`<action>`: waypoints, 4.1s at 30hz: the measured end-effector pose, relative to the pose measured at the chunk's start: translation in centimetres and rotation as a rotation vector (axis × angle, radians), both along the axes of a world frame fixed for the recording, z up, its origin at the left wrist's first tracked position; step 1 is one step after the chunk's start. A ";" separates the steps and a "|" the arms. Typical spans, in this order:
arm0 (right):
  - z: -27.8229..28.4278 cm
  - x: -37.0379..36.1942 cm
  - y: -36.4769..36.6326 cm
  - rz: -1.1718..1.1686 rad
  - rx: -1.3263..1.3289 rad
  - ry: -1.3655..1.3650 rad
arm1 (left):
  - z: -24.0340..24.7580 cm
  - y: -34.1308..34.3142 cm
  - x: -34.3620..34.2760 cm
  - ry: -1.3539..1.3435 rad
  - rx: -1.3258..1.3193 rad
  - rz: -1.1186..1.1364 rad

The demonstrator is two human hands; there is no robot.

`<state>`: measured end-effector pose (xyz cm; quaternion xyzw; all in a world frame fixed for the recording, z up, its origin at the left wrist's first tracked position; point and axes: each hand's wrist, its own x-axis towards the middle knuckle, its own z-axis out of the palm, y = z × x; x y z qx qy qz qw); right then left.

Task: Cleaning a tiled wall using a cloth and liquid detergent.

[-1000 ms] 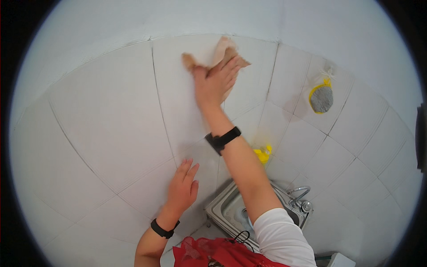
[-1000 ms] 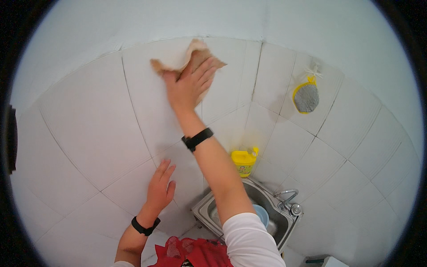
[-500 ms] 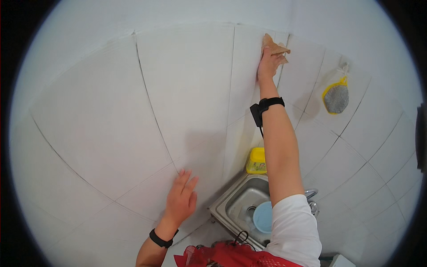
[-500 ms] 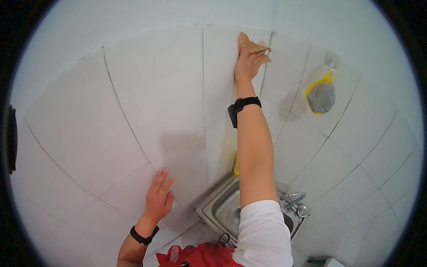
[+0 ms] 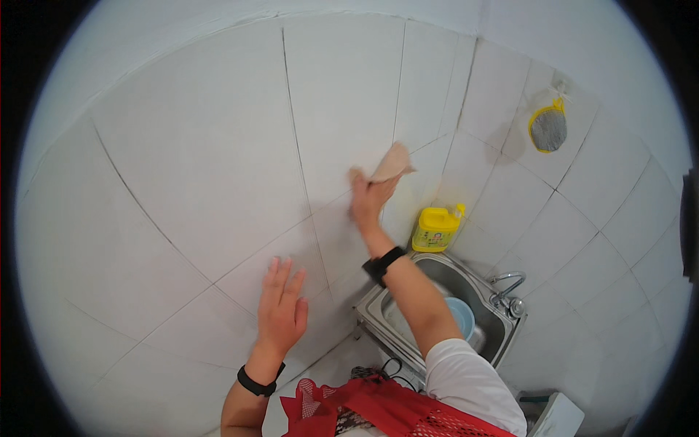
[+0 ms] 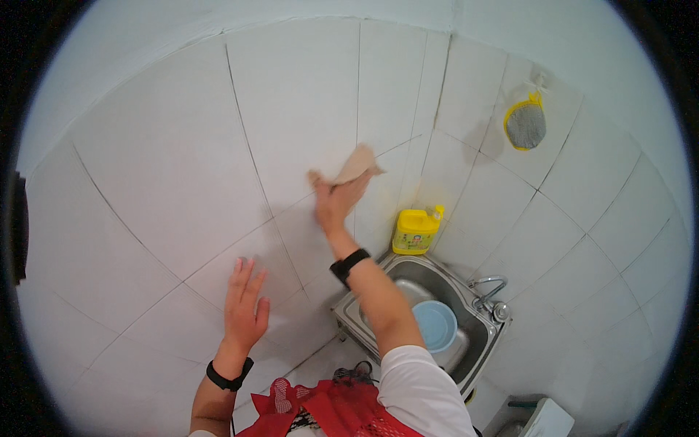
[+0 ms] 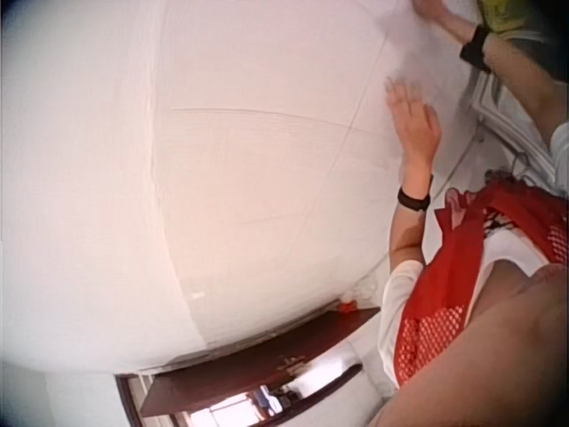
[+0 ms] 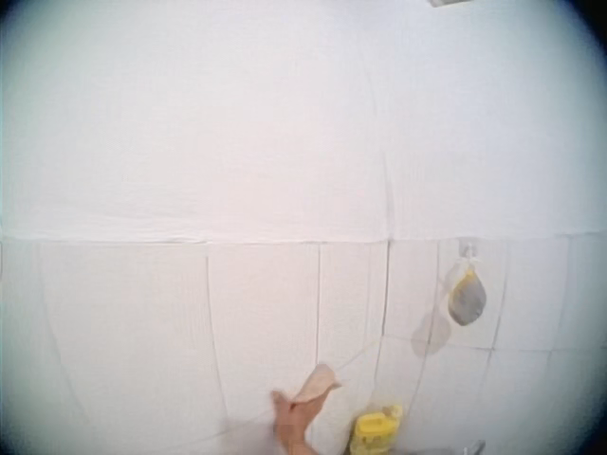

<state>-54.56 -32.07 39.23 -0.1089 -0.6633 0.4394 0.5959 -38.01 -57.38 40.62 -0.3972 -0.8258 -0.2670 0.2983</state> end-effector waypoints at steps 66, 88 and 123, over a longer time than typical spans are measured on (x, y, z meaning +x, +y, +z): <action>-1.8 -4.4 18.5 0.617 -0.705 0.332 | -2.1 13.4 -5.7 0.069 -0.318 -0.034; 19.8 -0.3 37.5 -1.261 0.508 -0.304 | -5.4 18.1 -11.2 0.340 -0.495 0.257; 1.4 14.3 42.3 -0.993 1.120 -0.728 | -6.7 18.4 -12.0 0.434 -0.539 0.418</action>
